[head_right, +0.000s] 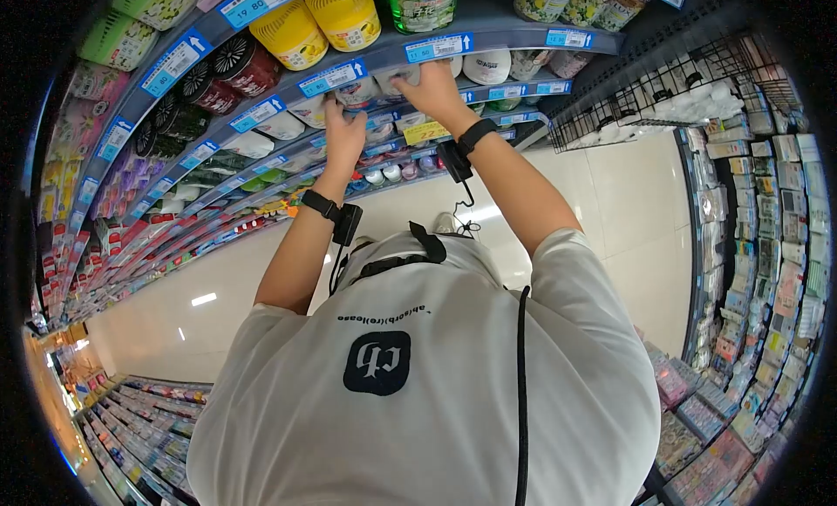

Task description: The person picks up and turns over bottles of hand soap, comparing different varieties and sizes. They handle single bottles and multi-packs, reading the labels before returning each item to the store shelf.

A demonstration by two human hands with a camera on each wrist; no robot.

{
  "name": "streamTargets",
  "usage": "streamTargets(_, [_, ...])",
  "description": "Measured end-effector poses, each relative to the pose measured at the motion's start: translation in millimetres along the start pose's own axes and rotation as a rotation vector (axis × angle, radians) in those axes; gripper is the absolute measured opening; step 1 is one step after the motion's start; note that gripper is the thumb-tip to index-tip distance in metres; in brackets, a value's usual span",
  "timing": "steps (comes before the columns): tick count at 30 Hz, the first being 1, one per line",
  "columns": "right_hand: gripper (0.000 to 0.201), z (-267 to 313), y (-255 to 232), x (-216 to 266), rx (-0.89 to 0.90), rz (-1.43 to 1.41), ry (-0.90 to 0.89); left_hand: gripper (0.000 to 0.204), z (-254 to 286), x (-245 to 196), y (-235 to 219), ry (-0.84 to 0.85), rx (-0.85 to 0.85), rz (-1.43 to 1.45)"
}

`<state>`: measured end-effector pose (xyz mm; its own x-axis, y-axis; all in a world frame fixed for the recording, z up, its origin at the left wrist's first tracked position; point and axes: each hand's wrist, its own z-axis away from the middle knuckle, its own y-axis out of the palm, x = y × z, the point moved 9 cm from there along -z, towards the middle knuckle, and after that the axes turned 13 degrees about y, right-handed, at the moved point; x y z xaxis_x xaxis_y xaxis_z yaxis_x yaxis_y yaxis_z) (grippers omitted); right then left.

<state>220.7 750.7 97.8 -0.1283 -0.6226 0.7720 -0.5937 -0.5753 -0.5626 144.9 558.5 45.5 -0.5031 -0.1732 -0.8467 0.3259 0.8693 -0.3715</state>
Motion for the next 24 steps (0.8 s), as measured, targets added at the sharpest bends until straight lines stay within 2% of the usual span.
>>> streamTargets(2, [0.051,-3.8,6.3,-2.3,0.049,0.025,-0.002,0.064,-3.9,-3.7,3.5,0.016,0.009,-0.050])
streamTargets(4, [0.051,-9.8,13.2,-11.6,0.122,-0.043,0.070,0.070,-7.9,-1.6,6.6,-0.041,-0.010,-0.040])
streamTargets(8, [0.053,-12.8,12.8,-17.2,0.147,-0.013,0.073,0.070,-10.0,-16.1,8.6,-0.003,-0.029,-0.147])
streamTargets(10, [0.054,-9.6,23.2,-23.8,0.320,0.184,0.154,0.086,-5.4,-25.1,17.7,0.064,0.044,-0.243])
streamTargets(11, [0.054,-7.2,20.6,-22.0,0.321,0.177,0.158,0.086,-1.2,-26.7,18.9,0.063,0.050,-0.249])
streamTargets(13, [0.054,-1.0,8.4,-7.2,0.275,0.139,0.074,0.096,6.5,-29.0,16.7,0.004,-0.019,-0.081])
streamTargets(14, [0.054,2.0,8.3,-8.5,0.273,0.137,0.077,0.096,9.0,-32.7,16.0,0.005,-0.015,-0.082])
streamTargets(16, [0.056,8.7,-5.0,8.1,0.153,-0.071,-0.083,0.101,13.5,-38.3,9.0,-0.025,-0.054,-0.075])
streamTargets(17, [0.056,12.2,-6.2,7.8,0.153,-0.072,-0.083,0.101,14.2,-41.8,6.9,-0.025,-0.054,-0.075])
streamTargets(20, [0.060,25.5,-8.3,13.8,0.231,-0.148,-0.070,0.099,21.8,-40.8,-9.1,-0.096,-0.089,-0.108])
streamTargets(22, [0.058,35.0,-14.2,28.3,0.259,-0.158,-0.239,0.092,23.7,-46.3,-13.5,-0.093,-0.018,-0.115])
streamTargets(23, [0.055,39.3,-12.9,25.6,0.334,-0.187,-0.182,0.080,27.7,-52.6,-19.5,-0.079,-0.063,-0.082])
streamTargets(24, [0.055,42.7,-13.4,24.5,0.339,-0.186,-0.183,0.080,30.1,-47.0,-22.5,-0.083,-0.067,-0.082])
